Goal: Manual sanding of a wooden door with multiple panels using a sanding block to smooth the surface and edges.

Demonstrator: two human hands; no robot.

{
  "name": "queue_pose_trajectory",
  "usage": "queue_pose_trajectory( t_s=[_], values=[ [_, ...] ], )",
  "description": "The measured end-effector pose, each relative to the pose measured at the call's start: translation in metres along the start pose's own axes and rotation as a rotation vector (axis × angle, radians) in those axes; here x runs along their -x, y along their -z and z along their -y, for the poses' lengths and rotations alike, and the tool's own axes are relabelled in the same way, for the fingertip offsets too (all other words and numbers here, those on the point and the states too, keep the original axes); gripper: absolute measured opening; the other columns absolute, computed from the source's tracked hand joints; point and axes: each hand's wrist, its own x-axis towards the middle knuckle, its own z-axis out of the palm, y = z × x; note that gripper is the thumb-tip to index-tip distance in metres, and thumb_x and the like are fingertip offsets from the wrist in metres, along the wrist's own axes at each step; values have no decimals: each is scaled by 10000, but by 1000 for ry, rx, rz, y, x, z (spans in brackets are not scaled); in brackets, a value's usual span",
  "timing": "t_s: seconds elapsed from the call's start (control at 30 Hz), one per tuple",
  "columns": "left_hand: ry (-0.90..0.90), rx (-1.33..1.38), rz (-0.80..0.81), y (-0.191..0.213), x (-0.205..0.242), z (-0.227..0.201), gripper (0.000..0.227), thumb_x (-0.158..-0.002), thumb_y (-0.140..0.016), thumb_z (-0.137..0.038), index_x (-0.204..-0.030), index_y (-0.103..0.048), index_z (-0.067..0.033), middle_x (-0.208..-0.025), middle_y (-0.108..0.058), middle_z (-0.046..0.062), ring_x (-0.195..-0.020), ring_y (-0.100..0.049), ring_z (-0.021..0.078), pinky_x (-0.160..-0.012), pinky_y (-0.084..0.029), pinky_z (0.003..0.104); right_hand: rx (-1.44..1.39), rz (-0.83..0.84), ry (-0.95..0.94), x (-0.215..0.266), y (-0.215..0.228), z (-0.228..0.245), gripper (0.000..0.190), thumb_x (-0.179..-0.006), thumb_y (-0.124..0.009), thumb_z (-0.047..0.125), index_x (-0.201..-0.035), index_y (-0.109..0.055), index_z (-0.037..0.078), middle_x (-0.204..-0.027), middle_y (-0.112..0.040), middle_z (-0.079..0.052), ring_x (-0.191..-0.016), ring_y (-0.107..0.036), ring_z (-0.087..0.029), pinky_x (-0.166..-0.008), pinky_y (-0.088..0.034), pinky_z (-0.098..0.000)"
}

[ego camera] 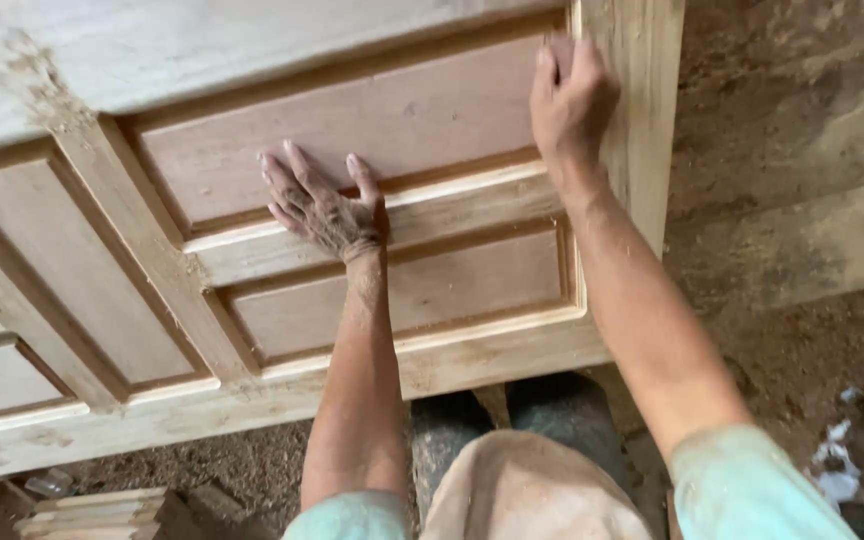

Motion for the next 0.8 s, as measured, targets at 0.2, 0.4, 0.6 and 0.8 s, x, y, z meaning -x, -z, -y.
queue_pose_trajectory(
  t_s=[0.2,0.4,0.6,0.8],
  values=[
    [-31,-8,-33,1,0,1,836,-886,-648,-585,-1593,-390,-220,-1634,-342,135,-1485,-365,340,-1219,-244,524,12,106,-18,53,29,-15,141,-882,-804,60,-918,-678,9,-843,-632,-136,-776,-674,-381,-695,-532,-424],
    [14,42,21,11,-2,-9,770,-960,-575,-528,-1614,-340,-197,-1709,-271,108,-1601,-266,301,-1307,-190,567,96,24,-50,-14,-24,-2,187,-927,-760,67,-910,-575,49,-904,-587,-91,-786,-592,-201,-604,-585,-311],
    [-3,28,-7,10,-3,-9,764,-933,-632,-493,-1587,-385,-181,-1682,-315,124,-1571,-319,317,-1276,-240,587,96,94,-67,41,16,5,173,-1005,-689,64,-904,-552,38,-848,-563,-99,-722,-534,-203,-573,-484,-324],
    [-19,69,4,9,2,-5,765,-945,-582,-517,-1603,-351,-202,-1702,-279,126,-1584,-286,315,-1278,-218,571,-238,210,-284,-35,-2,-7,290,-925,-769,78,-800,-522,165,-708,-537,48,-592,-481,-86,-467,-444,-250]
  ],
)
